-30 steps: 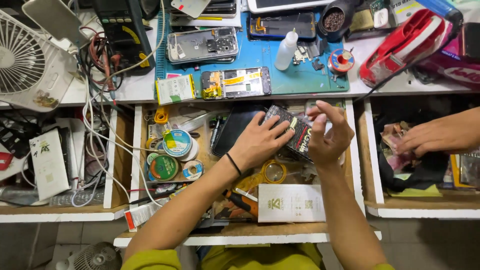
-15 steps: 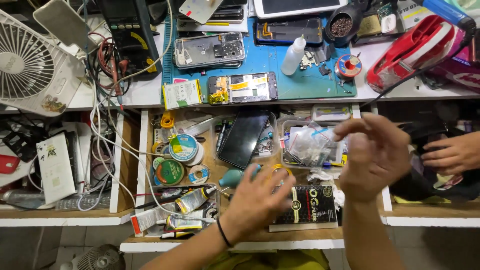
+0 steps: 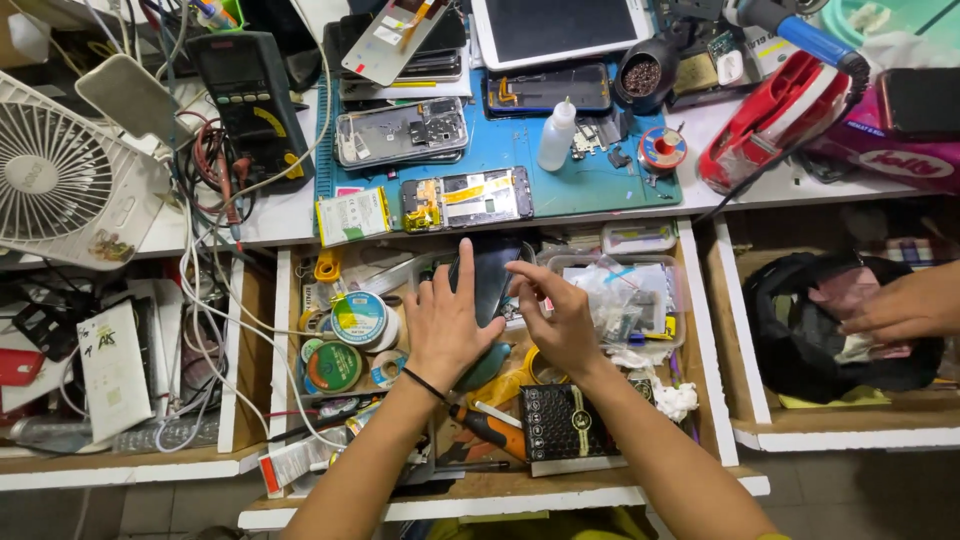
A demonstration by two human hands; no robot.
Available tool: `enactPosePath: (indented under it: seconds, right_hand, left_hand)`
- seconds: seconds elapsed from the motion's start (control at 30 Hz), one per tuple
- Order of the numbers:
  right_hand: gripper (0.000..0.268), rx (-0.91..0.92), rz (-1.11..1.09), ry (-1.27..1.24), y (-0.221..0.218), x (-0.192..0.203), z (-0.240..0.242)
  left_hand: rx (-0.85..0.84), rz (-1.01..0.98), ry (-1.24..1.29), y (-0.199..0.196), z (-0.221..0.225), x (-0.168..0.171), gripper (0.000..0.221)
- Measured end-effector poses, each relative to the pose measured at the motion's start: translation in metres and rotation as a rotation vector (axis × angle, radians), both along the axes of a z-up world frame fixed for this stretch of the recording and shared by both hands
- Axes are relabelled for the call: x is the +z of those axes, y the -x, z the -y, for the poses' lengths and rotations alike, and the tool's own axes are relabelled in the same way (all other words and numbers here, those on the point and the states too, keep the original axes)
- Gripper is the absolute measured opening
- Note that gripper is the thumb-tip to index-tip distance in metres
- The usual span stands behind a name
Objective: Inspecting and organizing various mobile phone components including screens, batteries, and motherboards on a repair bench.
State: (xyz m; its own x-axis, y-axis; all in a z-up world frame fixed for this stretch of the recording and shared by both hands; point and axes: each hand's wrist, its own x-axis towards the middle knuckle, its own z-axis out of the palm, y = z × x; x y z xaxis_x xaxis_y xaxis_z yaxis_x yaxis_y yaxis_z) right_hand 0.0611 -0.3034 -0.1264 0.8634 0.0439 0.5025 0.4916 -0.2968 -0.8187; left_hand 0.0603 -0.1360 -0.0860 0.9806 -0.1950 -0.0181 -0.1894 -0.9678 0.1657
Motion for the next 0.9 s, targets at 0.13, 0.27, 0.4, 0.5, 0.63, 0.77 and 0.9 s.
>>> enactPosePath:
  seconds: [0.13, 0.27, 0.4, 0.5, 0.63, 0.77, 0.9]
  right_hand:
    - [0.031, -0.028, -0.015, -0.038, -0.002, 0.002, 0.002]
    - [0.03, -0.07, -0.059, -0.082, -0.003, 0.012, 0.005]
    - [0.031, -0.085, -0.102, -0.13, -0.002, 0.015, 0.006]
    - [0.031, -0.094, -0.138, -0.152, -0.003, 0.012, 0.007]
    - [0.03, -0.099, -0.156, -0.199, -0.002, 0.02, 0.008]
    - [0.03, -0.118, -0.181, -0.258, -0.001, 0.026, 0.01]
    - [0.029, -0.143, -0.177, -0.289, -0.002, 0.03, 0.012]
  left_hand:
    - [-0.001, -0.07, 0.116, -0.005, -0.009, 0.0, 0.121]
    - [0.028, -0.163, 0.297, -0.004, -0.014, 0.006, 0.122]
    - [0.021, -0.191, 0.389, -0.003, -0.018, 0.011, 0.12]
    - [0.007, -0.247, 0.421, 0.0, -0.019, 0.023, 0.118]
    - [-0.002, -0.247, 0.413, 0.005, -0.02, 0.028, 0.118]
    - [-0.037, -0.214, 0.398, 0.004, -0.023, 0.019, 0.118]
    - [-0.068, -0.205, 0.381, 0.007, -0.024, 0.019, 0.114]
